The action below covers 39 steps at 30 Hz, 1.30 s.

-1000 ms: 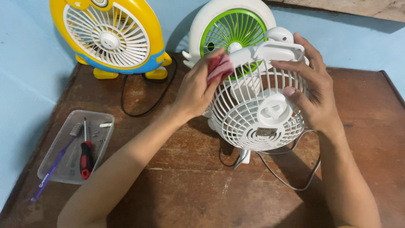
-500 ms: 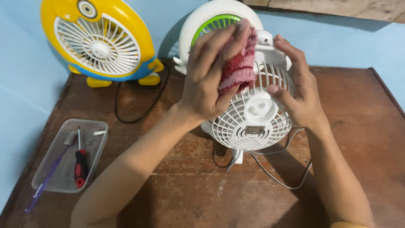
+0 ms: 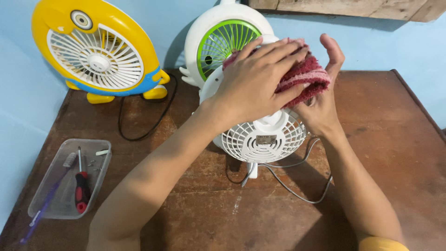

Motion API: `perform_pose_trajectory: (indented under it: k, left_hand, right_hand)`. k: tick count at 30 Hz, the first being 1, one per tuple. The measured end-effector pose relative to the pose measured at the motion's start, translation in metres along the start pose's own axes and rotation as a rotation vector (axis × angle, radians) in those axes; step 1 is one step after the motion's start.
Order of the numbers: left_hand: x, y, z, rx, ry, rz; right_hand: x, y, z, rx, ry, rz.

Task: The person wipes the front grill and body of a small white electric fan with a red cloth. They rotate the fan to clean different sections, then place the cloth on the table and reposition the fan.

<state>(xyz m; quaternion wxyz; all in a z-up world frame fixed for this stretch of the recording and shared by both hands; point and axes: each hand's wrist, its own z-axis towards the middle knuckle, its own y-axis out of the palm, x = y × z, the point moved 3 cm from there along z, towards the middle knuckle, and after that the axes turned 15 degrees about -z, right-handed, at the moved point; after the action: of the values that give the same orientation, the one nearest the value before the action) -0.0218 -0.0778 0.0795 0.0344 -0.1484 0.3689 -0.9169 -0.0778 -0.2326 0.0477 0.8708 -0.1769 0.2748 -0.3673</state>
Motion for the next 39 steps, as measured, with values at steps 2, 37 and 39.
perform_pose_trajectory:
  k: [2, 37, 39]
  left_hand:
    - [0.0, 0.001, -0.004, -0.086, -0.058, -0.016]
    - [-0.022, -0.003, -0.051, 0.028, -0.081, -0.303]
    - [-0.021, -0.003, -0.055, 0.027, -0.074, -0.288]
  right_hand:
    - [0.008, -0.001, -0.004, -0.025, 0.005, 0.1]
    - [-0.011, -0.068, -0.015, 0.03, -0.143, -0.369]
    - [-0.029, -0.05, -0.011, -0.101, -0.335, -0.486]
